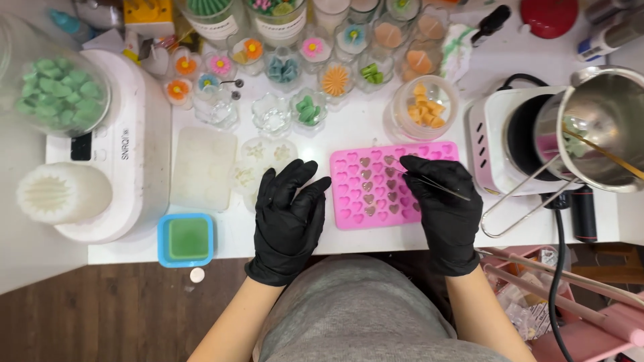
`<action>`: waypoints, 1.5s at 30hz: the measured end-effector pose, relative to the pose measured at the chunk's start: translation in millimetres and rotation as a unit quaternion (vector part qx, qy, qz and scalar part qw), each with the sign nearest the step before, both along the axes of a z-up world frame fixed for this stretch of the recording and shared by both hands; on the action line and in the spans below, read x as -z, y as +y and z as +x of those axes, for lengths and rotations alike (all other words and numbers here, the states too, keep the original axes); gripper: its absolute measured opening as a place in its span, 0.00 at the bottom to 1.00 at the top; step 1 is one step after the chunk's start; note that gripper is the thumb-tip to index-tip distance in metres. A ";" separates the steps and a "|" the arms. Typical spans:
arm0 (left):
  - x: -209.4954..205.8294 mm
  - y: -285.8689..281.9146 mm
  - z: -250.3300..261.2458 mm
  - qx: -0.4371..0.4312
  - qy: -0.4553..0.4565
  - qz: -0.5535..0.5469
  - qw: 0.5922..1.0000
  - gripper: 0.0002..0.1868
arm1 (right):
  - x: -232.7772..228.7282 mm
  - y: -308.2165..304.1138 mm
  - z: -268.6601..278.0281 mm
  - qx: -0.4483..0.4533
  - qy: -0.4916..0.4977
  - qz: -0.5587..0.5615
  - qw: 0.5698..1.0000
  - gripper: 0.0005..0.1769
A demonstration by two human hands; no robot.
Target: Pour melted wax into a heart-shaped mold and then use tweezers to place decorative elements into the molded wax hearts.
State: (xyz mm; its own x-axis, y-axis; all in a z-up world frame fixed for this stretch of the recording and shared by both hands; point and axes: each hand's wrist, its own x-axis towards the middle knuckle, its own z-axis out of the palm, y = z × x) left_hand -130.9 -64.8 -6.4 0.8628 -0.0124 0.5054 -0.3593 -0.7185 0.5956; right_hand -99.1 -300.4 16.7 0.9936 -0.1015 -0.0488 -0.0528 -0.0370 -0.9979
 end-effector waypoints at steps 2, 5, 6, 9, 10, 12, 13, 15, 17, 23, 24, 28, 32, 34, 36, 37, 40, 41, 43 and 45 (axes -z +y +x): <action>12.6 3.3 -5.2 -0.003 0.005 0.067 0.998 0.17 | 7.4 -2.7 -0.8 -0.004 -0.117 -0.197 0.973 0.14; 19.7 1.3 -9.7 0.006 0.020 0.102 0.995 0.16 | 20.2 -5.2 -3.1 -0.009 -0.086 -0.101 0.991 0.14; 20.2 1.7 -9.9 0.004 0.022 0.102 0.994 0.16 | 21.1 -4.4 -4.6 -0.011 -0.084 -0.100 0.991 0.14; 22.0 0.1 -9.1 0.012 0.028 0.115 0.993 0.16 | 24.0 -4.3 -8.6 0.014 -0.058 -0.219 0.974 0.14; 22.4 -0.3 -8.4 0.014 0.031 0.120 0.992 0.16 | 25.6 -3.9 -9.7 0.007 -0.087 -0.257 0.962 0.13; 23.1 -1.0 -8.1 0.015 0.036 0.126 0.991 0.16 | 28.4 -2.3 -11.3 -0.001 -0.115 -0.295 0.948 0.12; 23.4 -1.2 -8.4 0.017 0.039 0.130 0.991 0.16 | 29.8 -1.0 -11.8 -0.002 -0.116 -0.274 0.955 0.13; 24.4 -1.2 -7.8 0.018 0.042 0.135 0.990 0.16 | 31.6 1.1 -10.9 -0.003 -0.119 -0.252 0.961 0.13; 25.5 -1.5 -7.8 0.023 0.044 0.134 0.990 0.16 | 32.3 2.4 -10.3 -0.001 -0.182 -0.286 0.941 0.12; 26.0 -1.8 -7.7 0.025 0.053 0.136 0.989 0.15 | 33.4 2.6 -8.2 -0.011 -0.203 -0.269 0.941 0.12; 26.0 -1.8 -7.9 0.025 0.054 0.136 0.989 0.15 | 32.1 2.9 -7.8 -0.012 -0.203 -0.269 0.942 0.12; 24.8 -1.6 -7.6 0.026 0.057 0.143 0.988 0.16 | 29.4 3.0 -6.6 -0.017 -0.203 -0.311 0.928 0.13; 26.4 -1.5 -7.8 0.027 0.058 0.148 0.987 0.16 | 29.5 2.9 -7.6 -0.014 -0.198 -0.307 0.931 0.13; 27.0 -1.8 -7.8 0.026 0.061 0.148 0.987 0.16 | 29.3 2.4 -7.9 -0.015 -0.193 -0.302 0.933 0.14; 26.6 -1.9 -7.6 0.026 0.062 0.149 0.987 0.16 | 28.2 2.2 -8.0 -0.016 -0.189 -0.298 0.936 0.14; 26.0 -1.8 -7.5 0.027 0.064 0.150 0.986 0.16 | 27.2 2.3 -7.9 -0.015 -0.176 -0.309 0.934 0.14; 25.4 -2.0 -7.3 0.028 0.065 0.149 0.986 0.16 | 27.6 2.0 -7.8 -0.014 -0.156 -0.311 0.937 0.14; 25.5 -2.1 -7.1 0.028 0.065 0.148 0.986 0.16 | 28.3 1.8 -7.7 -0.014 -0.148 -0.303 0.941 0.14; 26.3 -2.7 -7.4 0.027 0.066 0.146 0.987 0.15 | 27.7 1.6 -7.1 -0.015 -0.151 -0.297 0.943 0.14; 27.2 -2.8 -7.3 0.026 0.066 0.143 0.987 0.15 | 25.9 2.1 -6.2 -0.016 -0.155 -0.291 0.944 0.13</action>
